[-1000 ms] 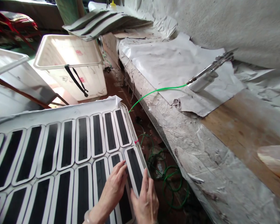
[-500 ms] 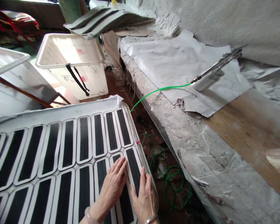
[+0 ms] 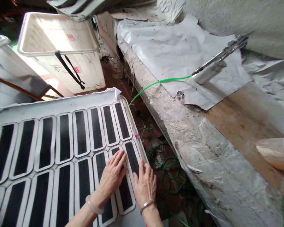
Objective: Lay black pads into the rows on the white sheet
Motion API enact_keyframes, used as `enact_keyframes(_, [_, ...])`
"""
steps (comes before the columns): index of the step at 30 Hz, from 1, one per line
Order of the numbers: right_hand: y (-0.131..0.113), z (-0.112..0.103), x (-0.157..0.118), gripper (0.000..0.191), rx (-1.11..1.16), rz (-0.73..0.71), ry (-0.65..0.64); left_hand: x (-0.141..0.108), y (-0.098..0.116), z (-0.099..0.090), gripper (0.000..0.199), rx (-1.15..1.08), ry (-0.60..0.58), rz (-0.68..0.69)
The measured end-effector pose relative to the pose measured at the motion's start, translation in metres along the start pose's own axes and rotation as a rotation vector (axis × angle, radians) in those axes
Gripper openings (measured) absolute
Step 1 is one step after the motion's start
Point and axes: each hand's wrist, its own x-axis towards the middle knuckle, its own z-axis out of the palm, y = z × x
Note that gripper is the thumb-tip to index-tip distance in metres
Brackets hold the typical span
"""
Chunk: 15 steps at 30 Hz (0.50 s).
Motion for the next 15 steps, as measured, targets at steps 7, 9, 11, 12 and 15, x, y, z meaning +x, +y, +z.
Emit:
enact_keyframes(7, [0.002, 0.026, -0.005, 0.054, -0.125, -0.049, 0.087, -0.004, 0.005, 0.004, 0.065, 0.154, -0.005, 0.015])
enact_keyframes(9, [0.003, 0.035, -0.004, 0.055, -0.118, -0.030, 0.060, -0.004, 0.005, 0.007, 0.065, 0.232, 0.029, 0.038])
enact_keyframes(11, [0.005, 0.038, -0.005, 0.057, -0.065, -0.009, 0.052, -0.005, 0.004, 0.009, 0.068, 0.279, 0.088, 0.080])
enact_keyframes(12, [0.005, 0.035, -0.006, 0.058, -0.017, -0.005, 0.055, -0.006, 0.004, 0.009, 0.071, 0.284, 0.124, 0.105])
enact_keyframes(15, [0.008, 0.020, -0.013, 0.068, 0.187, -0.012, 0.071, -0.012, -0.004, 0.016, 0.076, 0.225, 0.224, 0.159])
